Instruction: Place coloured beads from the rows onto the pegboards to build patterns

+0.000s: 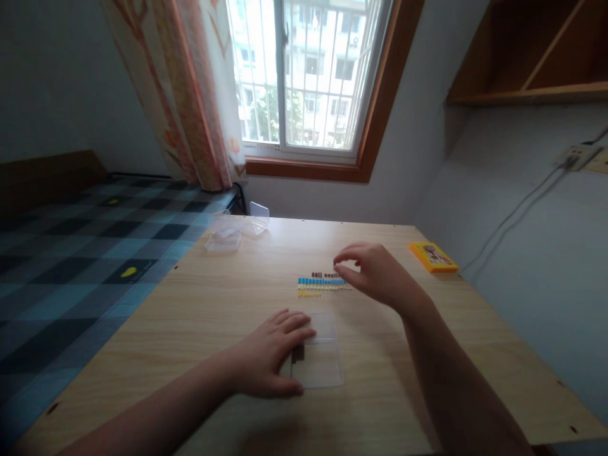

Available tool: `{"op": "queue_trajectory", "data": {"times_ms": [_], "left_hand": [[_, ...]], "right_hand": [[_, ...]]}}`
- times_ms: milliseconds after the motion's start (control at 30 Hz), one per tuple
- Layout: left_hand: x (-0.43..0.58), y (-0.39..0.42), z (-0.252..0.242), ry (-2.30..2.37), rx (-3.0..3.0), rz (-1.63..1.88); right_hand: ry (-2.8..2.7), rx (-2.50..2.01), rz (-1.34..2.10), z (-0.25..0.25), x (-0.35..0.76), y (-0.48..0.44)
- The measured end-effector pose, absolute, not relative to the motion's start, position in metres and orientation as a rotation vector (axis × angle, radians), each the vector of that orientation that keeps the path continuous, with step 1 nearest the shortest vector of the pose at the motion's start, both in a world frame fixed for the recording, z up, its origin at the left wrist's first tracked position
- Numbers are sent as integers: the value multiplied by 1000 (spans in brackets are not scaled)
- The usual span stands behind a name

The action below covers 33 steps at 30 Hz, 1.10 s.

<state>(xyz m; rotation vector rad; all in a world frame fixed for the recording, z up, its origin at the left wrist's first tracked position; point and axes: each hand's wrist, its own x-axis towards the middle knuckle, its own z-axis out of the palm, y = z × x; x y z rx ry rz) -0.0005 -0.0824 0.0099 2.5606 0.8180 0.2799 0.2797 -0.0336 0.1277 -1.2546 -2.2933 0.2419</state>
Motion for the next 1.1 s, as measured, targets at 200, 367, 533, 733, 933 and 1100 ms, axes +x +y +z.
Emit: {"op": "queue_trajectory", "data": {"times_ms": [200, 367, 533, 733, 933, 1100], "left_hand": [[1, -82, 6, 796, 2588, 281], [1, -82, 6, 794, 2596, 273], [1, -81, 7, 797, 2582, 271], [2, -81, 7, 798, 2568, 278], [3, -81, 7, 794, 2565, 253], [3, -81, 8, 797, 2577, 248]], "right_hand": [[-2530, -1192, 475, 91, 268, -114], [-2624, -1233, 503, 63, 252, -129], [-2730, -1332, 426, 55, 243, -123], [-2777, -1390, 324, 41, 235, -122], [-2656, -1333, 404, 45, 253, -123], [-2715, -1093, 492, 41, 260, -123]]}}
